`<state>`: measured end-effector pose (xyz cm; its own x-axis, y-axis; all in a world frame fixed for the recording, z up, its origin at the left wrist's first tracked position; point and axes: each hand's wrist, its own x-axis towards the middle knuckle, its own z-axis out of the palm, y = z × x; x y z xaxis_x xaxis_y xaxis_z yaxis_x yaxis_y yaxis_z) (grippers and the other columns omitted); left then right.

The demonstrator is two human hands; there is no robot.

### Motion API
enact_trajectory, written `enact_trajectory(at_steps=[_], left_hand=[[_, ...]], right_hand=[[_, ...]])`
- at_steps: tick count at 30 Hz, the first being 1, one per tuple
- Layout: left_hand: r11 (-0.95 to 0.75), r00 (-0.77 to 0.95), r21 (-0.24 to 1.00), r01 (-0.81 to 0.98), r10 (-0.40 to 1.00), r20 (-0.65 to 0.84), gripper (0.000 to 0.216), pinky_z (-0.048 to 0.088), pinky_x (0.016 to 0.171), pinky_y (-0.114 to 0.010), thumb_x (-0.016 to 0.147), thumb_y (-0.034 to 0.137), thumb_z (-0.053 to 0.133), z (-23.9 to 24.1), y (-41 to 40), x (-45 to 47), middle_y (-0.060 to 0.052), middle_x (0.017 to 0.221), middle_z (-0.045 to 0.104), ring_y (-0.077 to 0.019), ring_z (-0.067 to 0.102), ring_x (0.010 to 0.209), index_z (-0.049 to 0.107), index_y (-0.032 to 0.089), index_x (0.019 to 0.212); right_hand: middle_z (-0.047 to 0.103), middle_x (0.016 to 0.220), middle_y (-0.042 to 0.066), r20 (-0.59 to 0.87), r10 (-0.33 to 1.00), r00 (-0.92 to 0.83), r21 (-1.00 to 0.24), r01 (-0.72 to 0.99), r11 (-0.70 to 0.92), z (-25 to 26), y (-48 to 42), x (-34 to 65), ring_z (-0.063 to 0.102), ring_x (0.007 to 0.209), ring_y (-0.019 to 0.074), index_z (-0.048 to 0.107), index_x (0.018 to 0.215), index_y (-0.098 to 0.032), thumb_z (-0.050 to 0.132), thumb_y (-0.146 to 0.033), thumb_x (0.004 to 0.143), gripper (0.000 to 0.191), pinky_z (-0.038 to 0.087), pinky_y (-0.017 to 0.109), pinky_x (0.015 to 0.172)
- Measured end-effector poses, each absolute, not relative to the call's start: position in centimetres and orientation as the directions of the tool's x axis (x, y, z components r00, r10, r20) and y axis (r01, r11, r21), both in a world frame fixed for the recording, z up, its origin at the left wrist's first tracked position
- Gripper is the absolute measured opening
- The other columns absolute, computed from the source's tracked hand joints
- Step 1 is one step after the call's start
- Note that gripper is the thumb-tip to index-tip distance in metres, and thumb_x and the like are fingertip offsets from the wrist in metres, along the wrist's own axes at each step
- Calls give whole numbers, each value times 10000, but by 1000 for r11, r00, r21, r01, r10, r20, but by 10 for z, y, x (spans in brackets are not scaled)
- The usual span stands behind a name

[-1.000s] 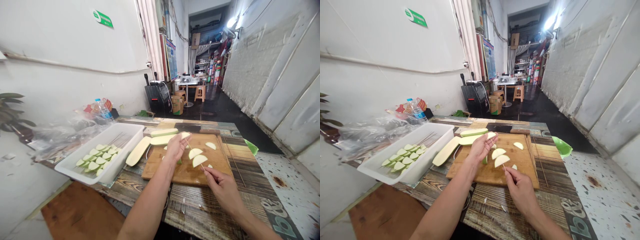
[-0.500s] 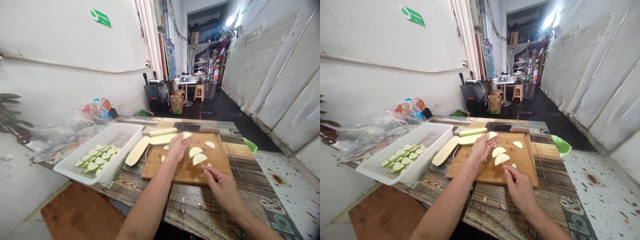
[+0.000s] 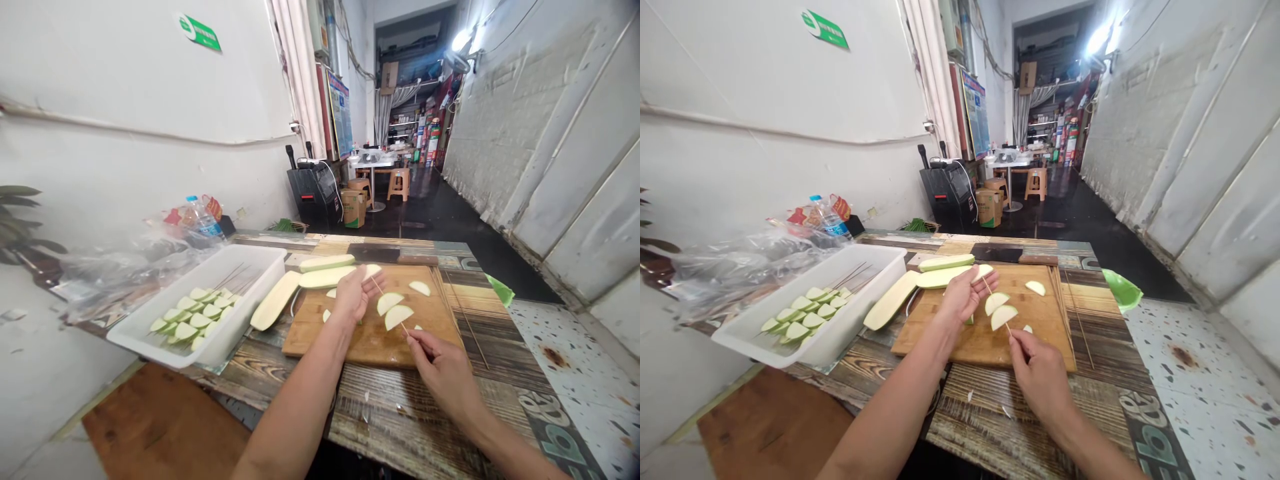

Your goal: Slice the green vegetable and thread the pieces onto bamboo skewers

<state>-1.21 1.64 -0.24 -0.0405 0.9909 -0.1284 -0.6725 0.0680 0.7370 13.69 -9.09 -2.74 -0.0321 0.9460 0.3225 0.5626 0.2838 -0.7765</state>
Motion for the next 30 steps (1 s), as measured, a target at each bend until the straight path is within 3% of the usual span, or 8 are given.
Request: enact_trajectory(at_steps=[7, 10, 14, 18, 21, 24, 27, 30], left_hand=[[64, -47, 724, -687, 990, -132, 77, 507, 812, -428, 812, 158, 532, 0, 13, -8, -138, 801, 665, -247, 670, 787, 536, 90, 777], [60, -48, 723, -689, 991, -128, 71, 506, 810, -435, 805, 156, 539, -1, 13, -8, -127, 791, 663, -250, 671, 781, 533, 93, 771], [59, -48, 730, -681, 991, -125, 77, 497, 824, -446, 786, 165, 571, -3, 14, -8, -114, 783, 664, -246, 671, 783, 536, 99, 766], [54, -62, 733, -678, 989, -131, 74, 489, 835, -454, 783, 162, 572, -2, 13, -7, -107, 774, 663, -247, 669, 794, 533, 103, 762], [50, -66, 729, -683, 989, -130, 64, 487, 838, -452, 786, 150, 561, -2, 12, -6, -106, 773, 662, -246, 670, 788, 528, 105, 755], [48, -63, 726, -686, 990, -124, 62, 487, 836, -450, 789, 148, 555, -2, 12, -5, -105, 780, 660, -245, 671, 782, 530, 103, 755], [47, -64, 722, -690, 990, -126, 60, 490, 829, -445, 792, 142, 547, -2, 12, -5, -105, 768, 658, -245, 672, 780, 524, 104, 752], [48, -66, 729, -683, 990, -127, 70, 492, 824, -445, 783, 142, 559, -3, 12, -4, -100, 745, 657, -243, 673, 764, 518, 106, 740]], right_hand=[[668, 669, 53, 189, 982, -27, -906, 382, 185, -22, -91, 134, 608, 635, 192, 692, 862, -139, 483, -388, 780, 335, 458, 271, 566], [451, 426, -44, 16, 999, -47, -979, 204, 25, -18, -91, 131, 415, 394, 116, 673, 882, -117, 506, -451, 743, 399, 310, 224, 386], [251, 391, -114, -155, 984, -85, -987, -18, -157, -19, -90, 129, 194, 328, 56, 648, 932, -102, 524, -507, 717, 474, 149, 196, 340], [421, 411, -62, -22, 1000, -21, -992, 125, -19, -24, -88, 132, 360, 350, 84, 674, 878, -110, 541, -462, 743, 400, 285, 212, 363], [681, 698, 49, 213, 977, 19, -913, 361, 192, -27, -87, 137, 608, 623, 183, 700, 858, -154, 530, -394, 770, 308, 465, 282, 595], [712, 858, 72, 328, 945, 16, -838, 467, 282, -27, -88, 138, 640, 774, 223, 703, 884, -187, 509, -358, 785, 278, 473, 322, 723], [663, 642, 42, 226, 974, -16, -900, 379, 215, -25, -88, 136, 600, 591, 184, 689, 856, -169, 496, -377, 783, 294, 456, 281, 555], [391, 402, -69, -22, 995, -102, -989, 145, -7, -24, -86, 133, 354, 342, 94, 640, 883, -135, 472, -456, 778, 377, 269, 215, 354]])
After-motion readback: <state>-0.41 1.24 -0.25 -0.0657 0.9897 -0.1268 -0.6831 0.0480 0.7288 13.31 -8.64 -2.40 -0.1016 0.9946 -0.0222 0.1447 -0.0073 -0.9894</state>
